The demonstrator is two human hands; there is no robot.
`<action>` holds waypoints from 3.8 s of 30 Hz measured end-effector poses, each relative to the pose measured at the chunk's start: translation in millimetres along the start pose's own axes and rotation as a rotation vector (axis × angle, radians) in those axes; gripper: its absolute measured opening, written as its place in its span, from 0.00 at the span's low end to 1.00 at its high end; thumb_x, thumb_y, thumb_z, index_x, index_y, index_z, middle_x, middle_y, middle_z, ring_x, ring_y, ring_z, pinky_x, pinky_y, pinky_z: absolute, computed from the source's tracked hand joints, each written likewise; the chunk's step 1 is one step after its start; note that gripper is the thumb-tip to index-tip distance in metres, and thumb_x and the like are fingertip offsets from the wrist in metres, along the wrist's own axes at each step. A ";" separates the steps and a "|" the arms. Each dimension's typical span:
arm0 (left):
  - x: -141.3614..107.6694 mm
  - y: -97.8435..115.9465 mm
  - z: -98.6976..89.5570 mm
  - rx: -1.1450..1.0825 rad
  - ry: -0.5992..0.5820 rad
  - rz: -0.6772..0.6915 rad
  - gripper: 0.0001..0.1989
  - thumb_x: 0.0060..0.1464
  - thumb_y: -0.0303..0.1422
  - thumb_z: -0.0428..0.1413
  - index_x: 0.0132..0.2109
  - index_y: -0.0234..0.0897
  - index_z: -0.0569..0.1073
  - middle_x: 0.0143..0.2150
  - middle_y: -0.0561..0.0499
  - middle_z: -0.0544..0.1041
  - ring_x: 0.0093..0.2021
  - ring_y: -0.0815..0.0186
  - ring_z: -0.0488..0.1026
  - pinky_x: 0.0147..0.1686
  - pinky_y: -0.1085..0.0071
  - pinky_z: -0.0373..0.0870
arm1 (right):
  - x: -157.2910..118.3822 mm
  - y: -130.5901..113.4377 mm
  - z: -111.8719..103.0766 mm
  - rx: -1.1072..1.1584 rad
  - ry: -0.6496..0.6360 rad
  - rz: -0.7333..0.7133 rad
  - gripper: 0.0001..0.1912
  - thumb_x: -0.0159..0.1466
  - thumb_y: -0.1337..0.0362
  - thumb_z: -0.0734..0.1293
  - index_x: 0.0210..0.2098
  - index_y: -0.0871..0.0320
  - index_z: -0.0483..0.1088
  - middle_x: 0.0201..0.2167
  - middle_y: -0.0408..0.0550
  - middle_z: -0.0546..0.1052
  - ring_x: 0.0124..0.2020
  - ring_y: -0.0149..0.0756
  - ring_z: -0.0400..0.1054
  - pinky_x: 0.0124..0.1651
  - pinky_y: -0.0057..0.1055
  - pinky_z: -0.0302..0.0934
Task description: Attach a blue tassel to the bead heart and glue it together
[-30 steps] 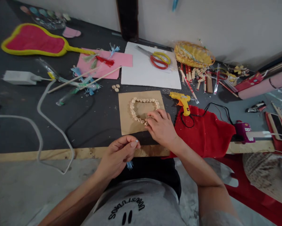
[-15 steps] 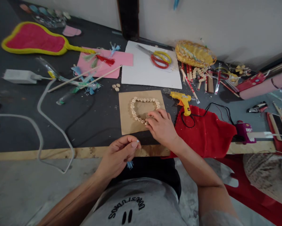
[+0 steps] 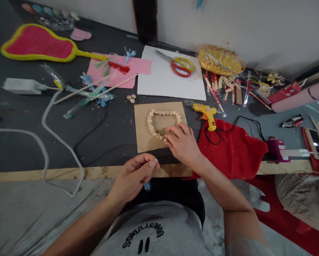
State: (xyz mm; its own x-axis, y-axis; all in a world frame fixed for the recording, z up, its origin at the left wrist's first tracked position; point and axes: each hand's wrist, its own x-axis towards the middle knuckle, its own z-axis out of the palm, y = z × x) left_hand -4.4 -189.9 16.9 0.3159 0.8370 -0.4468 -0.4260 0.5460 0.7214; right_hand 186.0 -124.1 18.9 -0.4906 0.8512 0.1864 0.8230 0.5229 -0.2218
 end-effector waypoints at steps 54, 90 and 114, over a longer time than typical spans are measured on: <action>20.7 6.5 38.8 -0.102 -0.014 -0.009 0.23 0.40 0.47 0.71 0.30 0.35 0.72 0.22 0.58 0.71 0.16 0.82 0.52 0.15 0.81 0.50 | -29.1 -30.0 -8.0 1.776 0.093 0.734 0.16 0.50 0.54 0.82 0.34 0.52 0.79 0.27 0.40 0.76 0.25 0.27 0.66 0.28 0.25 0.63; 18.4 -7.5 38.1 0.011 0.018 0.085 0.19 0.47 0.47 0.68 0.33 0.35 0.76 0.23 0.59 0.66 0.20 0.78 0.54 0.17 0.81 0.54 | -37.4 -24.4 -18.6 1.271 0.147 0.396 0.09 0.65 0.56 0.71 0.40 0.53 0.79 0.38 0.46 0.78 0.37 0.33 0.74 0.41 0.32 0.71; 20.0 0.3 33.0 0.336 0.017 0.296 0.10 0.55 0.38 0.61 0.38 0.34 0.78 0.31 0.53 0.78 0.29 0.72 0.70 0.31 0.77 0.68 | -31.0 -19.7 -34.7 0.727 0.150 0.225 0.06 0.62 0.70 0.67 0.38 0.56 0.75 0.33 0.45 0.80 0.34 0.31 0.74 0.39 0.27 0.69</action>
State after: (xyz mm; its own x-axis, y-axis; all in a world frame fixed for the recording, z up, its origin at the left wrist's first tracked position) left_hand 29.7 -174.2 25.6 0.2065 0.9575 -0.2015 -0.1959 0.2422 0.9502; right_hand 194.9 -162.4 50.7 -0.2471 0.9525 0.1780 0.4779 0.2796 -0.8327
